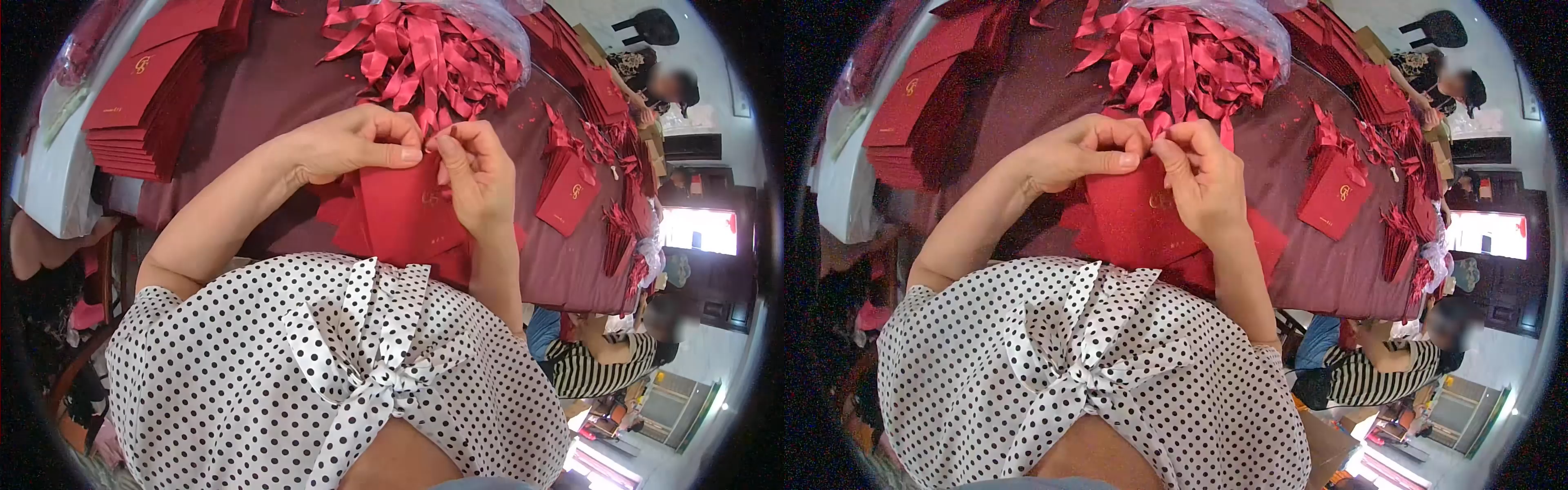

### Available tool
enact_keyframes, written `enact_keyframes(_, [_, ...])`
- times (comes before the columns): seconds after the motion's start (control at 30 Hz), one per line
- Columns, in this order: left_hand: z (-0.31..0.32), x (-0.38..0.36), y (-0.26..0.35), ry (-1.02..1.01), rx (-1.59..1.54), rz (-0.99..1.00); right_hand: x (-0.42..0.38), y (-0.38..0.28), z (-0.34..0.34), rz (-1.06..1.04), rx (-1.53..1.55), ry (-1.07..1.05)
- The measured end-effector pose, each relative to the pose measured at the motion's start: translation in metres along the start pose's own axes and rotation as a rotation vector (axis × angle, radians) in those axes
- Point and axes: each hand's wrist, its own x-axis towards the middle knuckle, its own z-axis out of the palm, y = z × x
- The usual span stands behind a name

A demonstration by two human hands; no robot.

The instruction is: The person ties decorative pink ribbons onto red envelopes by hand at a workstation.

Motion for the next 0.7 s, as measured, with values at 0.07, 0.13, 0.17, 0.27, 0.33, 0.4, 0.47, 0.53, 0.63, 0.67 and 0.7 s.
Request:
enact_keyframes(0.07, [0.0,-0.001,0.002,-0.023,0.043,-0.016,-0.001,0.0,-0.001,-0.046,0.096,0.044])
enact_keyframes(0.13, [-0.003,-0.001,0.003,-0.109,0.139,-0.072,-0.001,0.0,-0.001,-0.049,0.068,0.061])
enact_keyframes(0.17, [-0.001,-0.001,0.002,-0.11,0.136,-0.074,0.0,0.001,0.0,-0.044,0.044,0.07])
enact_keyframes(0.27, [0.001,0.0,-0.002,0.033,-0.012,-0.102,0.002,0.008,0.001,-0.075,-0.022,0.118])
enact_keyframes(0.33, [0.003,0.0,0.003,0.033,-0.009,-0.104,0.003,0.008,0.0,-0.109,-0.066,0.152])
enact_keyframes(0.4, [0.004,0.0,0.003,0.032,-0.009,-0.106,0.002,0.006,-0.001,-0.07,-0.038,0.135])
enact_keyframes(0.47, [0.004,-0.001,0.001,0.002,-0.036,-0.085,0.001,0.006,0.001,-0.086,0.018,0.123])
enact_keyframes(0.53, [0.001,-0.001,0.0,-0.044,-0.047,-0.088,0.001,0.004,0.002,-0.107,0.077,0.113])
enact_keyframes(0.63, [-0.001,0.002,-0.006,-0.089,-0.027,-0.019,-0.001,0.004,0.003,-0.048,0.11,0.08])
enact_keyframes(0.67, [-0.001,0.003,-0.008,-0.09,0.002,0.055,0.001,0.008,0.004,-0.066,0.058,0.128])
enact_keyframes(0.7, [0.001,0.004,-0.008,-0.091,0.002,0.053,0.002,0.01,0.003,-0.084,0.004,0.177])
